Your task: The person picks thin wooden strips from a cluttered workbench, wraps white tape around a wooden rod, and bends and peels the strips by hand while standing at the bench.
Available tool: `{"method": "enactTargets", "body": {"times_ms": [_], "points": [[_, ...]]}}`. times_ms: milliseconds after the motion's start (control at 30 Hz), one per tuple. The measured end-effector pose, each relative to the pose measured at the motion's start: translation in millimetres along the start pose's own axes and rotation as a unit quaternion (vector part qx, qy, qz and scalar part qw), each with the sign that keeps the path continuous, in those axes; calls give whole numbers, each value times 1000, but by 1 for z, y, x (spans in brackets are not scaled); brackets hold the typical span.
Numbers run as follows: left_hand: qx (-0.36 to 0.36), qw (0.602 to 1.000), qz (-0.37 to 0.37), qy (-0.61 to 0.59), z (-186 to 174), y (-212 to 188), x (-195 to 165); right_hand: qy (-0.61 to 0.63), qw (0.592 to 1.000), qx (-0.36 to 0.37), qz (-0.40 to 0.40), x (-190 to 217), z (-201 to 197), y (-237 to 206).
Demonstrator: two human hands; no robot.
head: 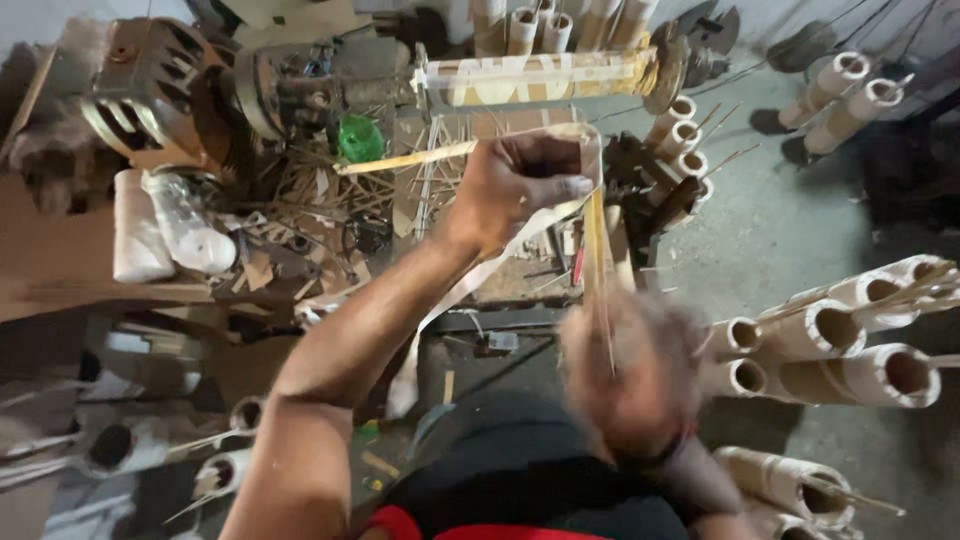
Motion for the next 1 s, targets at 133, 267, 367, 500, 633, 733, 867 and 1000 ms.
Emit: {"method": "enactTargets", "body": {"times_ms": [133,267,367,500,633,733,867,1000], "points": [[-2,999,15,41,0,-7,-10,197,950,2,243,-91,23,-2],[6,1000,17,4,3,-11,-18,336,875,38,347,-124,40,-19],[17,999,37,-17,8,-18,-28,244,951,36,186,-98,21,-3],[44,993,21,107,8,-34,-22,157,987,28,38,-59,1,11],[61,998,-15,-10,-3,-44,16,338,883,27,325,-88,6,-1],[80,983,-56,-157,-2,-36,64,340,894,6,291,-75,1,0],[183,856,-140,-463,60,-7,120,419,842,10,339,-67,25,-15],[311,797,-105,-507,134,18,136,90,995,-27,30,-23,7,-5]]}}
Point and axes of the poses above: each hand's wrist, its own y-axis towards the middle knuckle, its own z-axis out of the palm, x = y × z, the point moved 9 cm from there along y, towards the middle knuckle, and after that the axes turned 4 degrees about z, right-handed, at the moved point
